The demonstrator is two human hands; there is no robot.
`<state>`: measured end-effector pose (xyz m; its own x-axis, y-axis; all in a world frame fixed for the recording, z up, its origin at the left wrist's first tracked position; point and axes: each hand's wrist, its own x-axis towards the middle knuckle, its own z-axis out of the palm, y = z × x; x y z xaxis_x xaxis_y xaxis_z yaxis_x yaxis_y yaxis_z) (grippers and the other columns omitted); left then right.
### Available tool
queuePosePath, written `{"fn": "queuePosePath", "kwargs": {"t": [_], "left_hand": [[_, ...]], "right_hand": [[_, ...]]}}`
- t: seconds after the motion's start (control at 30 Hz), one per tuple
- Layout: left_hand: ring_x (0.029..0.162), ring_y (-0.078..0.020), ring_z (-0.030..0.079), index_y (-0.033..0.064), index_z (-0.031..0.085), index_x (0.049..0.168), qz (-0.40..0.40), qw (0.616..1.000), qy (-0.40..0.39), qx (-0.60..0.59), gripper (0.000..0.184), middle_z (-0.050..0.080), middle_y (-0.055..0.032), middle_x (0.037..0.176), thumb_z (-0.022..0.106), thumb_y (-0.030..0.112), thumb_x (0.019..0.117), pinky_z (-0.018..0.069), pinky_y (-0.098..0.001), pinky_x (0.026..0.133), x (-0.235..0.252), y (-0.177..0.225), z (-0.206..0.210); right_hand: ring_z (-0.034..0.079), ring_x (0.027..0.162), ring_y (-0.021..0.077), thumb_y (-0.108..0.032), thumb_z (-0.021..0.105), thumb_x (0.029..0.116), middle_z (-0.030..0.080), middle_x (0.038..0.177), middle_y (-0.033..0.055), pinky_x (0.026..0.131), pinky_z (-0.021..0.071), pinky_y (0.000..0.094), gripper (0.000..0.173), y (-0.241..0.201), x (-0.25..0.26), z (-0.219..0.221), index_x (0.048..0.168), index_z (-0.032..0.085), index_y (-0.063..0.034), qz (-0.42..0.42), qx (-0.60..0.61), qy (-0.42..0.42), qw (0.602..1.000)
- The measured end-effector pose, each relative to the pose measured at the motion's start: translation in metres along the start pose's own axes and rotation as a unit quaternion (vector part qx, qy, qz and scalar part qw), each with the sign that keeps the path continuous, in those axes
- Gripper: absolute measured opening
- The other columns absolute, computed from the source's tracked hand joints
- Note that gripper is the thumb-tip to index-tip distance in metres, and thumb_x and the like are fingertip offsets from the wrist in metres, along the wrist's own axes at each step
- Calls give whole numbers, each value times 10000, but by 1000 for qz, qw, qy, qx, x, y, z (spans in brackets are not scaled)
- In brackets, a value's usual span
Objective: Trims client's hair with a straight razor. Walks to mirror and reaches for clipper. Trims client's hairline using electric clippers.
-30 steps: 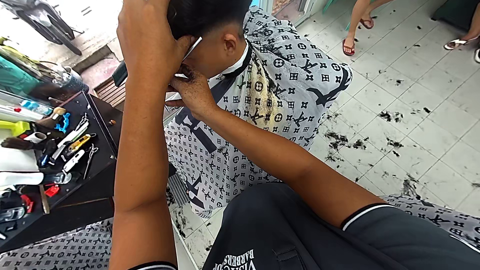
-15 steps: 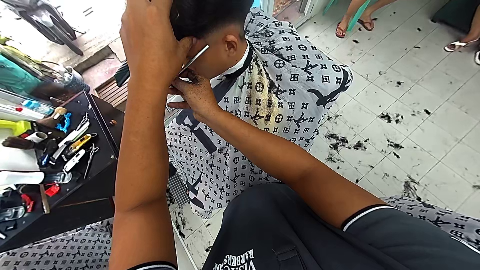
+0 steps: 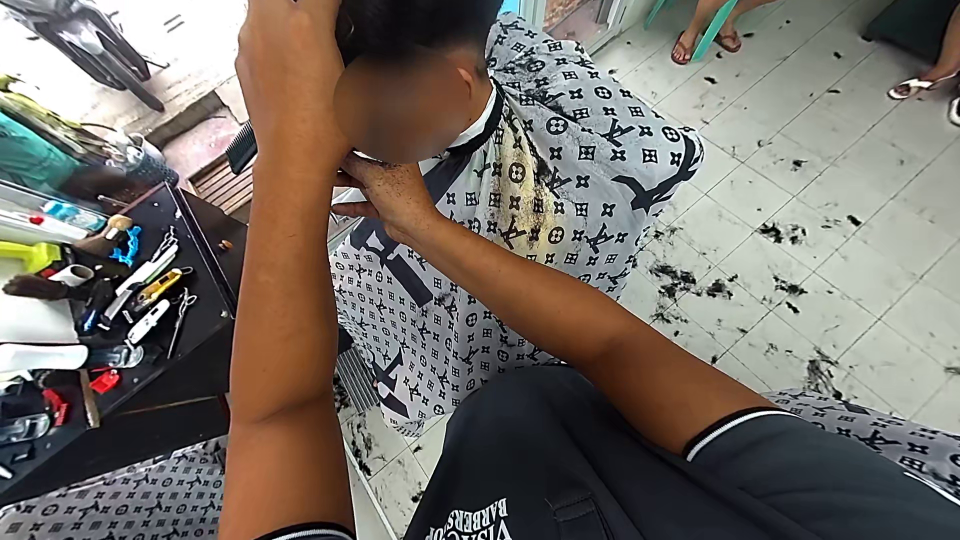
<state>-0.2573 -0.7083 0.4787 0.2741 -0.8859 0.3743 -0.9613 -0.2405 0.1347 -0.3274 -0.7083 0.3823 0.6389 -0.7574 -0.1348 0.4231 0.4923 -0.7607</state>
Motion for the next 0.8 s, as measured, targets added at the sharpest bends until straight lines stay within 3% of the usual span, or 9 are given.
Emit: {"fn": "queuePosePath", "kwargs": {"t": [0.47, 0.6, 0.67, 0.8], "left_hand": [[1240, -466, 569, 83, 620, 1358, -7, 1000, -4, -6, 579, 605, -261, 1312, 761, 386, 886, 433, -668, 995, -2, 3, -2], [1195, -363, 622, 104, 672, 1265, 30, 996, 15, -89, 702, 674, -182, 1224, 721, 647, 822, 454, -635, 1000, 1, -9, -3], [1125, -323, 661, 101, 705, 1191, 34, 992, 31, -118, 680, 707, -158, 1141, 597, 702, 891, 479, -621, 966, 3, -14, -2], [985, -389, 676, 27, 707, 1052, 5, 989, 46, -140, 530, 697, -204, 974, 485, 508, 1031, 472, -662, 861, 2, -11, -2]], "right_hand": [[691, 773, 198, -74, 572, 1043, 640, 1012, 122, 596, 610, 362, 158, 7, -4, -10, 1191, 577, -19, 31, 42, 14, 999], [711, 806, 174, -76, 565, 1045, 704, 1049, 112, 585, 598, 320, 170, 13, -17, -26, 1210, 583, -36, -5, -6, -5, 1000], [708, 853, 167, -82, 559, 1048, 705, 1080, 102, 625, 609, 330, 204, 17, -30, -41, 1241, 584, -23, -46, -61, -23, 997], [706, 1047, 178, -88, 495, 1063, 713, 1154, 99, 807, 628, 353, 242, 14, -59, -87, 1268, 569, 16, -145, -166, -82, 972]]}}
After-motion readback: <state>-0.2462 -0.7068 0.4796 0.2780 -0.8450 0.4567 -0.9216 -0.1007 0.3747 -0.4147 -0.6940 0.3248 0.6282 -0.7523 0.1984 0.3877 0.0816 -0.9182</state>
